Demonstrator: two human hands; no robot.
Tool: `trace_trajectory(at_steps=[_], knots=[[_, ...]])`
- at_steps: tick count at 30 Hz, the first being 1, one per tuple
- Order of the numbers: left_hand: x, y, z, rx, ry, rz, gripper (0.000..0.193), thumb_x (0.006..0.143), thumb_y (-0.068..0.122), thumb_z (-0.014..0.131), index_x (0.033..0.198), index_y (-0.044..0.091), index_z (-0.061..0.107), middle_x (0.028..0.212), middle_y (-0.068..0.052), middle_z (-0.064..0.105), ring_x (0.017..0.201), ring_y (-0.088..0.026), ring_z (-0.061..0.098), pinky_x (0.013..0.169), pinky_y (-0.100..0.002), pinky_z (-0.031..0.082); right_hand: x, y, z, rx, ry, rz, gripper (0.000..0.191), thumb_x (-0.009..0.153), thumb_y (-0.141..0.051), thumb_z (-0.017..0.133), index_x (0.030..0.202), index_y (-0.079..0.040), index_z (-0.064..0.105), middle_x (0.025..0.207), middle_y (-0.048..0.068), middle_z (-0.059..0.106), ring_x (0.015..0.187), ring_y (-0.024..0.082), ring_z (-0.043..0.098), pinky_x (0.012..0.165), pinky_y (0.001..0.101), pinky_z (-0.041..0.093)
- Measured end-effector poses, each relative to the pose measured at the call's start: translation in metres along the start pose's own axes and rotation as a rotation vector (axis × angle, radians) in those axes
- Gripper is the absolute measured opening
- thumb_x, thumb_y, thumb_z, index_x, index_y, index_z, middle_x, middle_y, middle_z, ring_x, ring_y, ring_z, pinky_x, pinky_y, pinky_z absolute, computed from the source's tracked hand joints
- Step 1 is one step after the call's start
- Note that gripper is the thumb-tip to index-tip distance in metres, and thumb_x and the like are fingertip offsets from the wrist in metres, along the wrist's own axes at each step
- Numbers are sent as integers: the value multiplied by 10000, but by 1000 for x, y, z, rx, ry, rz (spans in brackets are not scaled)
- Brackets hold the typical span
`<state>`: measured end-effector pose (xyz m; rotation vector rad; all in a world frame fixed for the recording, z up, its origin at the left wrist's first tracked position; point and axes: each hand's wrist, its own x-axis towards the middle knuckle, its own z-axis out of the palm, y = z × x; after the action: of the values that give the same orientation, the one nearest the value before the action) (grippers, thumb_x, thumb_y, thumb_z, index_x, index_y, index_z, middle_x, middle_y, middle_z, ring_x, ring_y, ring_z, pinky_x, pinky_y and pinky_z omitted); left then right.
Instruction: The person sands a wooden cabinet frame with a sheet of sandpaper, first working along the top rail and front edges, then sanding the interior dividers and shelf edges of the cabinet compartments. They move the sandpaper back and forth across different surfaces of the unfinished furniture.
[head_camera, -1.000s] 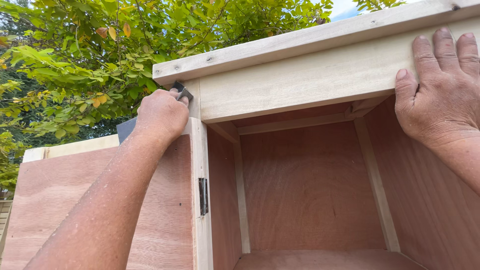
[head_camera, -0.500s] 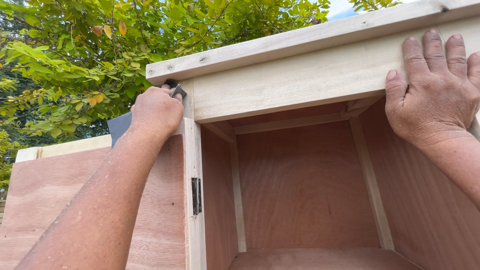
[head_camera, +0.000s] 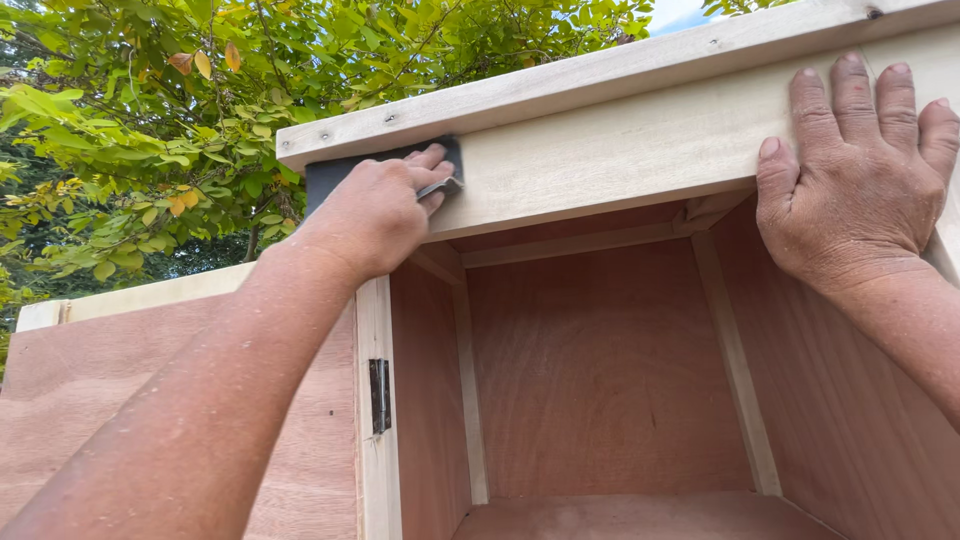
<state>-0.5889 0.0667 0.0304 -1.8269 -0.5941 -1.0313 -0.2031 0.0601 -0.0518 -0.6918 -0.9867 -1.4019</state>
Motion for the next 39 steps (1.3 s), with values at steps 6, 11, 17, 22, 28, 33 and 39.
trace_trajectory(at_steps=[6,11,17,22,28,33,39], knots=[[-46,-53,-23,42,-31,-411,366,977,248,561,1301,147,698,1529,-51,502,1310,-395,511,1109,-445,398,-2,6,3,-3,12,-3,579,1089,-376,408,1495,29,482,1557,339,424,1440,579,332,1141,750,153],[-20,-24,3,64,60,-119,374,998,236,570,1302,53,684,1497,-179,507,1375,-377,493,1138,-435,381,-1,7,4,-10,27,-7,562,1097,-373,412,1484,28,486,1565,330,433,1438,578,338,1146,745,160],[-17,-21,-10,-24,-19,-205,408,987,243,569,1371,131,650,1488,-159,558,1343,-377,526,1147,-419,391,-2,6,0,2,23,-13,558,1101,-373,419,1478,31,490,1560,331,438,1445,576,345,1138,750,162],[-23,-19,-14,53,-38,-357,374,978,249,579,1323,149,684,1537,-82,502,1332,-390,506,1147,-419,377,-5,13,3,3,39,-39,551,1116,-373,416,1482,34,487,1568,337,432,1443,584,345,1138,755,165],[18,22,12,-72,-53,-39,401,978,259,584,1341,100,646,1512,-121,505,1400,-341,465,1147,-394,374,-4,17,4,-16,45,-60,547,1129,-359,410,1479,52,499,1547,364,442,1416,617,356,1129,766,189],[-7,2,-21,-36,-64,-119,416,974,291,582,1373,183,634,1512,-92,552,1306,-364,553,1095,-420,417,-4,17,2,-4,42,-87,545,1109,-328,390,1477,62,493,1509,371,431,1420,628,343,1124,765,194],[-30,-35,-29,147,-129,-648,491,1016,391,568,1490,265,580,1329,-240,651,1222,-428,602,1056,-476,470,0,15,2,-25,-6,30,589,1094,-367,410,1539,12,482,1592,331,409,1476,568,316,1177,751,164]])
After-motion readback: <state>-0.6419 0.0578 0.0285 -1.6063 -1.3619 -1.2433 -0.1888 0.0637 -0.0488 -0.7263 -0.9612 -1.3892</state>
